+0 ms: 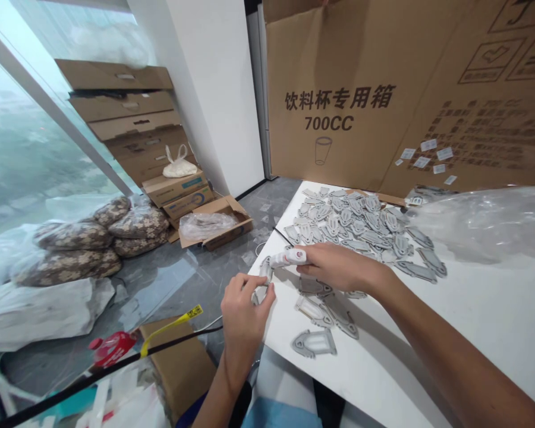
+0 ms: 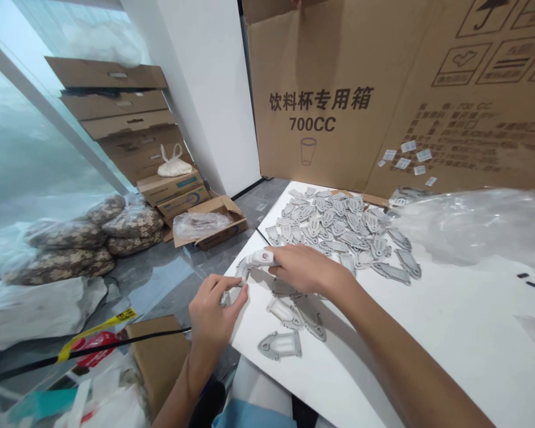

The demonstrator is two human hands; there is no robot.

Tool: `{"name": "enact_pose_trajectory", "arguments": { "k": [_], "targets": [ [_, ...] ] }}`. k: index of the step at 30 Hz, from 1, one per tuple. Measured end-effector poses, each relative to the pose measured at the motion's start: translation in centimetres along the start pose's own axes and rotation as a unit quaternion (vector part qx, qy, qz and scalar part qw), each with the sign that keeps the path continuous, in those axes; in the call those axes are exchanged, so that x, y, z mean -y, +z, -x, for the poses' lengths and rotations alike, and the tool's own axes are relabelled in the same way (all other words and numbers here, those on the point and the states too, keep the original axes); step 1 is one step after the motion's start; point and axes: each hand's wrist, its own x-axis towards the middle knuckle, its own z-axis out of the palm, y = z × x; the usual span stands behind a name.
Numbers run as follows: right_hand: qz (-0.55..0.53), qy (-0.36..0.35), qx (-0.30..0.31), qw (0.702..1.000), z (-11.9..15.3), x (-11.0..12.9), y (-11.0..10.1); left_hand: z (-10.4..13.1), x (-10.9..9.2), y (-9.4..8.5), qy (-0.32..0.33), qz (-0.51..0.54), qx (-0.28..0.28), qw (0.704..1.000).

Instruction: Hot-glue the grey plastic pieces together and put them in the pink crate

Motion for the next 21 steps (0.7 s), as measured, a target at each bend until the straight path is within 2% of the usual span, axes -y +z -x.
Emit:
{"name": "enact_pose_trajectory", "arguments": {
  "k": [6, 11, 16, 19, 21],
  "targets": [
    [0.007, 0.010, 0.006, 1.000, 0.0, 0.1, -0.2, -0.2, -0.3, -0.3, 0.009, 0.010, -0.012, 1.000],
    [-0.021, 0.116, -0.033, 0.992, -0.5, -0.1, 0.1, -0.4, -0.6, -0.5, 0.007, 0.017, -0.001, 1.000],
    [-0.066, 0.187, -0.036, 0.980, -1.1, -0.3, 0.4, -0.4, -0.6, -0.6, -0.001, 0.012, 0.005, 1.000],
    [-0.079, 0.196, -0.094, 0.973, -1.1, -0.3, 0.2, -0.4, -0.4, -0.4, -0.005, 0.009, 0.006, 1.000],
    [-0.153, 0.199, -0.134, 0.959, -1.0, -0.3, -0.2, -0.3, -0.2, -0.3, -0.009, 0.008, 0.005, 1.000]
  ]
}}
